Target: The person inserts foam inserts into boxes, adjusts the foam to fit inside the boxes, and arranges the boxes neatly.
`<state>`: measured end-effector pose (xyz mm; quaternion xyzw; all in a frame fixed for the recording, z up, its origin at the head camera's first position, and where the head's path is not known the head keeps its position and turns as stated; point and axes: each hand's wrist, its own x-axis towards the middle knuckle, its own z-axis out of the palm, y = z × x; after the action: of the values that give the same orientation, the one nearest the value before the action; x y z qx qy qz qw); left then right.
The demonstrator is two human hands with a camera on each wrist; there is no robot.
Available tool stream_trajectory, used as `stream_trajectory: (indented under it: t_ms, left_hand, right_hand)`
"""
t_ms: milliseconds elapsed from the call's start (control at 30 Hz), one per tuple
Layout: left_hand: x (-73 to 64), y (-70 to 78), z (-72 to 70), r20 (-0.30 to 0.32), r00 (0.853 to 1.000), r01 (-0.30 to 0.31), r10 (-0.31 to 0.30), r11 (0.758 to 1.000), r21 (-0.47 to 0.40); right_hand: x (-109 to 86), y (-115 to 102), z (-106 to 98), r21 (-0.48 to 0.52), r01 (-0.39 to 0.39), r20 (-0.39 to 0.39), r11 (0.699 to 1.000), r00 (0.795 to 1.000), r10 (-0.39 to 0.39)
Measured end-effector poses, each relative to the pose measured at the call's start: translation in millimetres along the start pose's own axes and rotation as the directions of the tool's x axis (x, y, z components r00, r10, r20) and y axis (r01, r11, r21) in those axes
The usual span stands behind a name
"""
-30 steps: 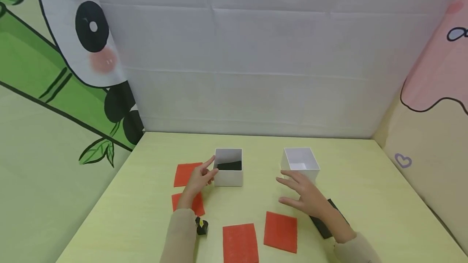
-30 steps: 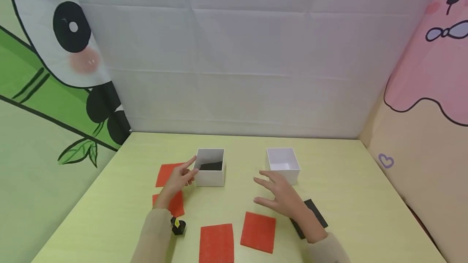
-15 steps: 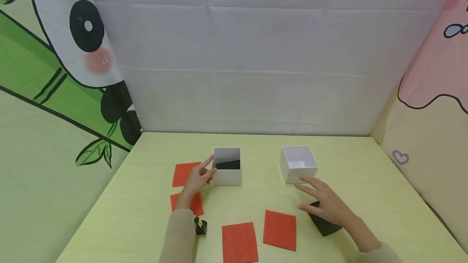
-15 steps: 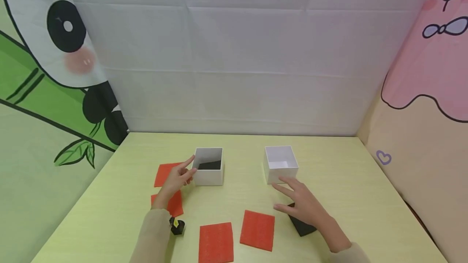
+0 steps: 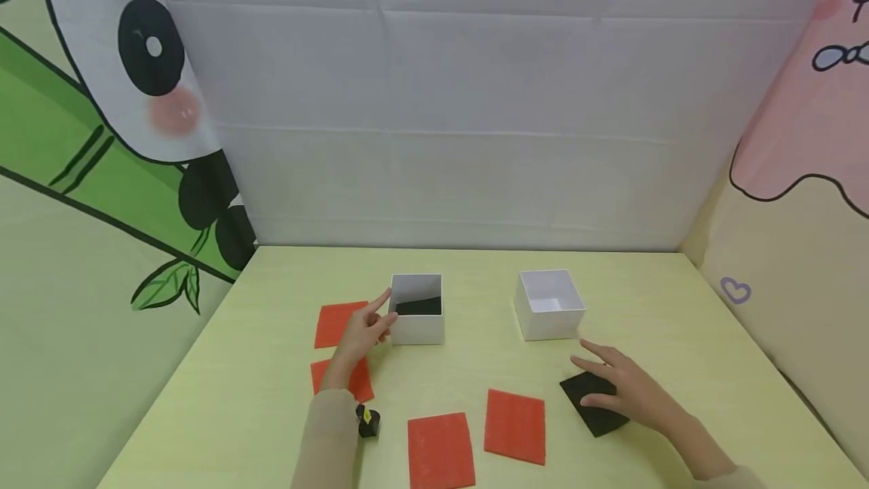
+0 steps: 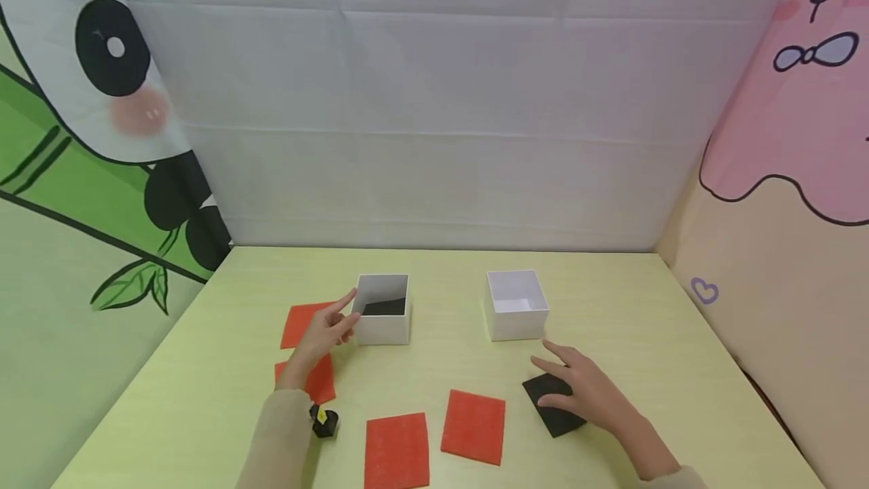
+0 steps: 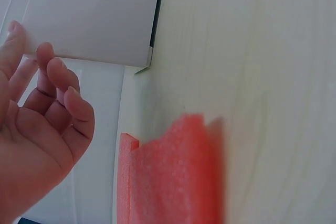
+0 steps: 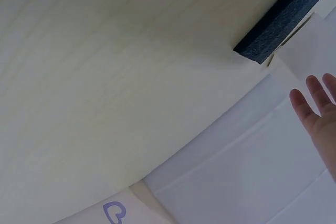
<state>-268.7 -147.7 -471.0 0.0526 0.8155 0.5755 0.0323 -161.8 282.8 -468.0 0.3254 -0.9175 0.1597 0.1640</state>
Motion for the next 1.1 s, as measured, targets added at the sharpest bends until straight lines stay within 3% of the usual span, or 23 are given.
stream_trajectory:
  t_ms: [167, 333, 667, 1000, 1100]
  left_hand:
    - [-0.2, -1.4, -1.0, 0.004, 1.000, -0.011, 0.011, 1.000, -0.007]
    - [-1.3, -0.6, -1.4, 0.011, 1.000, -0.015, 0.015, 1.000, -0.009]
    - [0.3, -1.8, -0.6, 0.013, 0.999, -0.033, 0.033, 0.999, -0.023]
    - [0.0, -0.2, 0.2, 0.007, 1.000, -0.006, 0.006, 1.000, 0.011]
    - [-0.1, -0.5, 0.2, 0.008, 1.000, -0.007, 0.006, 1.000, 0.015]
  right_hand:
    - [-6.1, 9, 0, -0.008, 0.017, 0.022, 1.000, 1.000, -0.017]
    - [-8.7, 15, -3, 0.025, -0.016, 0.115, 1.000, 0.993, 0.013]
    - [-13.0, 20, -3, 0.090, -0.083, 0.266, 0.992, 0.962, 0.056]
    - [-11.8, 22, -1, 0.107, -0.159, 0.369, 0.981, 0.923, 0.110]
    - [-12.0, 22, 0, 0.108, -0.164, 0.368, 0.981, 0.923, 0.114]
